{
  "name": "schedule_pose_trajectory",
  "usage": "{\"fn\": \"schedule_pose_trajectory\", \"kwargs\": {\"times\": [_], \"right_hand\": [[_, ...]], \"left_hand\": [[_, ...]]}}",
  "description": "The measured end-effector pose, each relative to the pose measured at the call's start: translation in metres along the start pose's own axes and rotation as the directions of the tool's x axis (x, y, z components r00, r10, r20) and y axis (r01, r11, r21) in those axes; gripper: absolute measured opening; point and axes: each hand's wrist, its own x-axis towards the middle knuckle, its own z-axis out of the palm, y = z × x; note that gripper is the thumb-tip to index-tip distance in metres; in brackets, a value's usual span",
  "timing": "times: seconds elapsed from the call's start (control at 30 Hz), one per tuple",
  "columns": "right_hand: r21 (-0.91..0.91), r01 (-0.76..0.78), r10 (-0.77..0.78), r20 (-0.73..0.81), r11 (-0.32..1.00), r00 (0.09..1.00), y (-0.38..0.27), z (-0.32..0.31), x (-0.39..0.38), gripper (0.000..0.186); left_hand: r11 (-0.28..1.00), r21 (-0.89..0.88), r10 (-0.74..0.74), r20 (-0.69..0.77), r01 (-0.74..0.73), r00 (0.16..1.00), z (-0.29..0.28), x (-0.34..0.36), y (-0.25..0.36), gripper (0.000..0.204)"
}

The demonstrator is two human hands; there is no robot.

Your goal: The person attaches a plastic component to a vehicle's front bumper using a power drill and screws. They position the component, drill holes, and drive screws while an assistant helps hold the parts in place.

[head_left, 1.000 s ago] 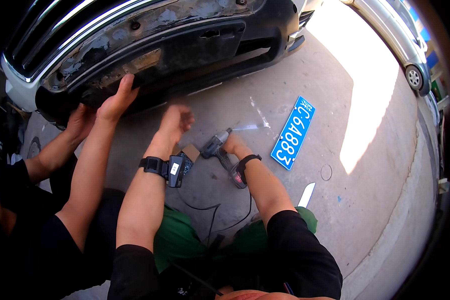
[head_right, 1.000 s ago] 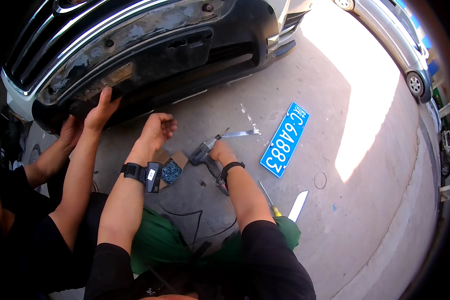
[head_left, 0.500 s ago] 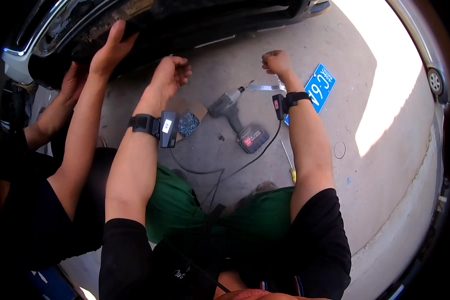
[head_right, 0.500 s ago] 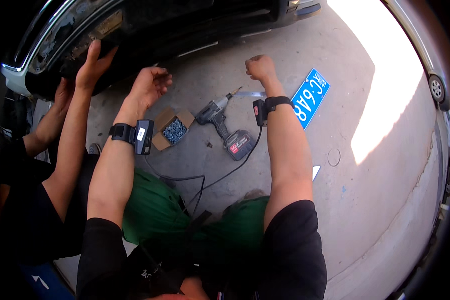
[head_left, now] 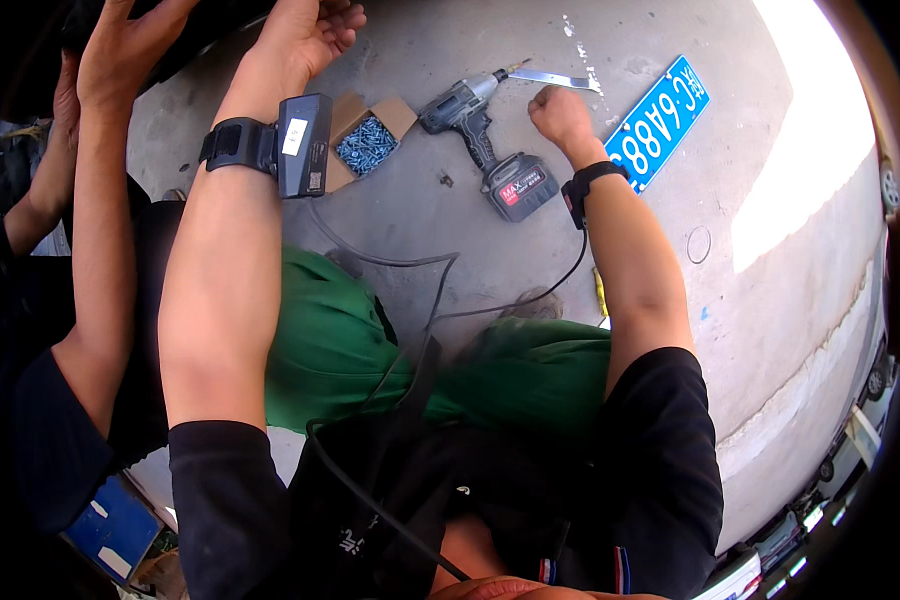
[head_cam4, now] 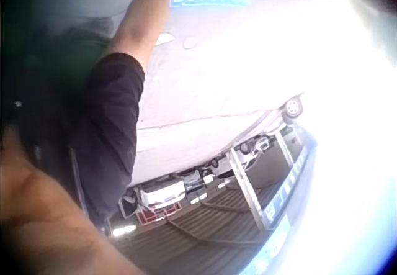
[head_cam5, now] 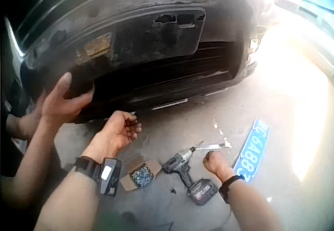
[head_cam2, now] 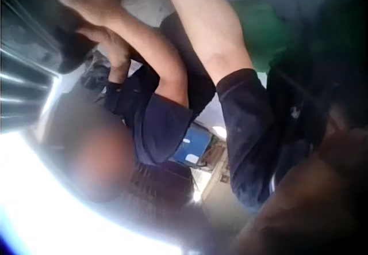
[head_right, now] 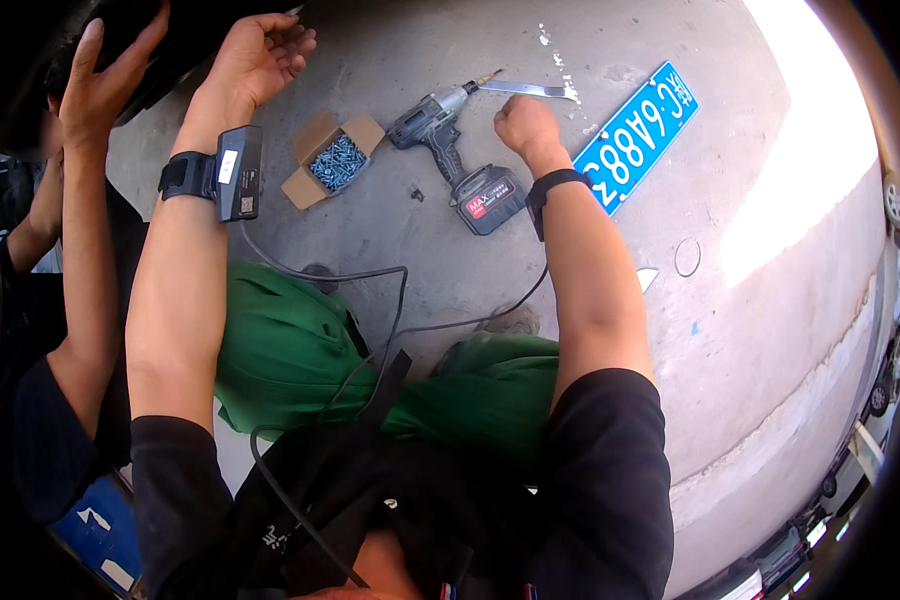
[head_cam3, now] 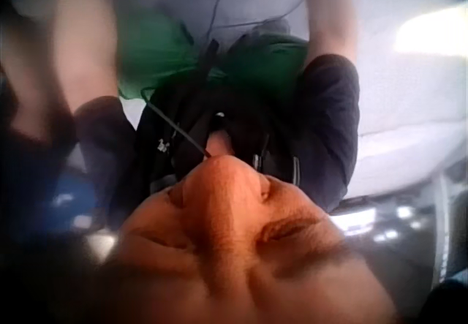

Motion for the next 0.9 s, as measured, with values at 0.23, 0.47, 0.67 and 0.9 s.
{"fn": "schedule_pose_trajectory", "kwargs": {"times": [0.23, 0.47, 0.67, 0.9], "right_hand": [[-0.188, 0.511, -0.407, 0.406, 0.839, 0.818, -0.118, 0.069, -0.066, 0.026], [-0.1, 0.421, -0.346, 0.416, 0.902, 0.841, -0.104, 0.115, -0.063, 0.022], [0.0, 0.387, -0.328, 0.528, 0.922, 0.783, -0.105, 0.108, -0.047, 0.029], [0.06, 0.389, -0.389, 0.294, 0.919, 0.873, -0.151, 0.091, -0.039, 0.023]], "left_hand": [[0.994, -0.002, -0.107, 0.043, 0.107, 0.993, 0.014, 0.007, -0.001, 0.012], [0.992, -0.011, -0.122, -0.002, 0.122, 0.992, 0.006, 0.008, 0.0, 0.011], [0.99, 0.025, -0.138, 0.021, 0.138, 0.99, -0.002, 0.018, -0.004, 0.012], [0.994, 0.025, -0.112, 0.078, 0.11, 0.991, -0.008, 0.014, 0.0, 0.012]]}}
